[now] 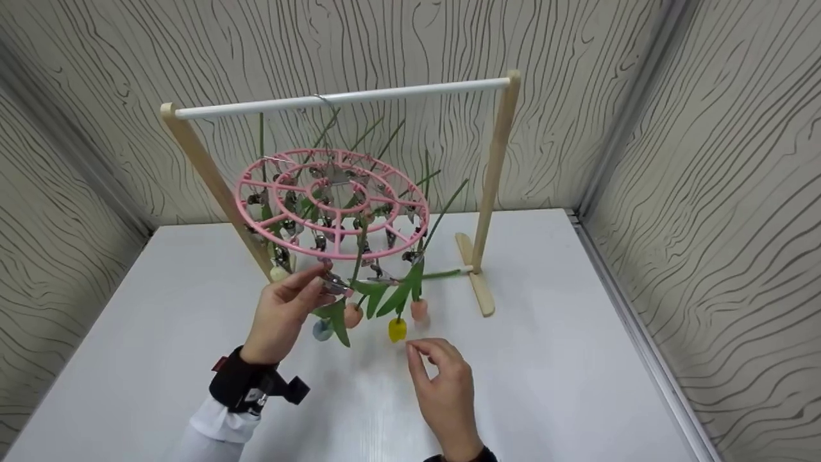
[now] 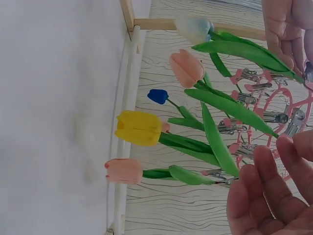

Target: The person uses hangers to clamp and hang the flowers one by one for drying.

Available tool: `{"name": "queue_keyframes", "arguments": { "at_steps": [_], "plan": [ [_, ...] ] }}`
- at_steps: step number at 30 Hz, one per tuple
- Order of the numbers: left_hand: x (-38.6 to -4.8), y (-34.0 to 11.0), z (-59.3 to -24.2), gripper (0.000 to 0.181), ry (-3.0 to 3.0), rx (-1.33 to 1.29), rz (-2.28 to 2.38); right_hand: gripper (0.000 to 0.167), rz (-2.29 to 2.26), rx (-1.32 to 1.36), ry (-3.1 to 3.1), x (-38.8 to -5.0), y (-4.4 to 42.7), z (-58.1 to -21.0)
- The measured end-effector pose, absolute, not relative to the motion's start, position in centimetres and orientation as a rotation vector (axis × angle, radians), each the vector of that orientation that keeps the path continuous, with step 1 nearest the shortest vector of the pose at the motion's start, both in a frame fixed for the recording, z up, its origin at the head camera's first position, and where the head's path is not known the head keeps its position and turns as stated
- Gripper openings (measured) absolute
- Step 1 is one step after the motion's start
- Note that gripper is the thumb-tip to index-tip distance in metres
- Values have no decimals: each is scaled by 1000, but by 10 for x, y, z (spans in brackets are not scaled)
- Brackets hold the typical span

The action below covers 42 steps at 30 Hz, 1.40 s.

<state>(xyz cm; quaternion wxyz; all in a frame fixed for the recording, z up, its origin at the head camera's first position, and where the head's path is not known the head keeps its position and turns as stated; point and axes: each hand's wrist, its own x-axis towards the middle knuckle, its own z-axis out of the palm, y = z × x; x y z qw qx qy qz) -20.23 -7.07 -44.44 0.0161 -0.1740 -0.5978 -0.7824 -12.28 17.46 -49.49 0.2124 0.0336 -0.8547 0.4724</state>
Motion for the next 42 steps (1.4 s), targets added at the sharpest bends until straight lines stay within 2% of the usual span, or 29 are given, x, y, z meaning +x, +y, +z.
{"name": "queue_keyframes", "arguments": {
  "at_steps": [16,22,27,32,36,42],
  "plan": [
    [-200,-82,-451,37,-1965,-465,-2268,7,1189,16,-2455,-120,197,-501],
    [-195,-88,-456,34,-2022,-481,-2132,13,1041,55,-2496,-122,213,-502],
    [-183,-98,-468,33,-2144,-442,-1788,24,1012,75,-2566,-121,226,-502],
    [-169,-110,-493,43,-2222,-369,-1518,45,994,68,-2679,-120,235,-498],
    [-162,-118,-520,57,-2377,-353,-1276,63,939,105,-2710,-120,241,-498],
    [-153,-132,-547,76,-2700,-266,-1095,68,869,143,-2744,-123,246,-502]
  ]
}}
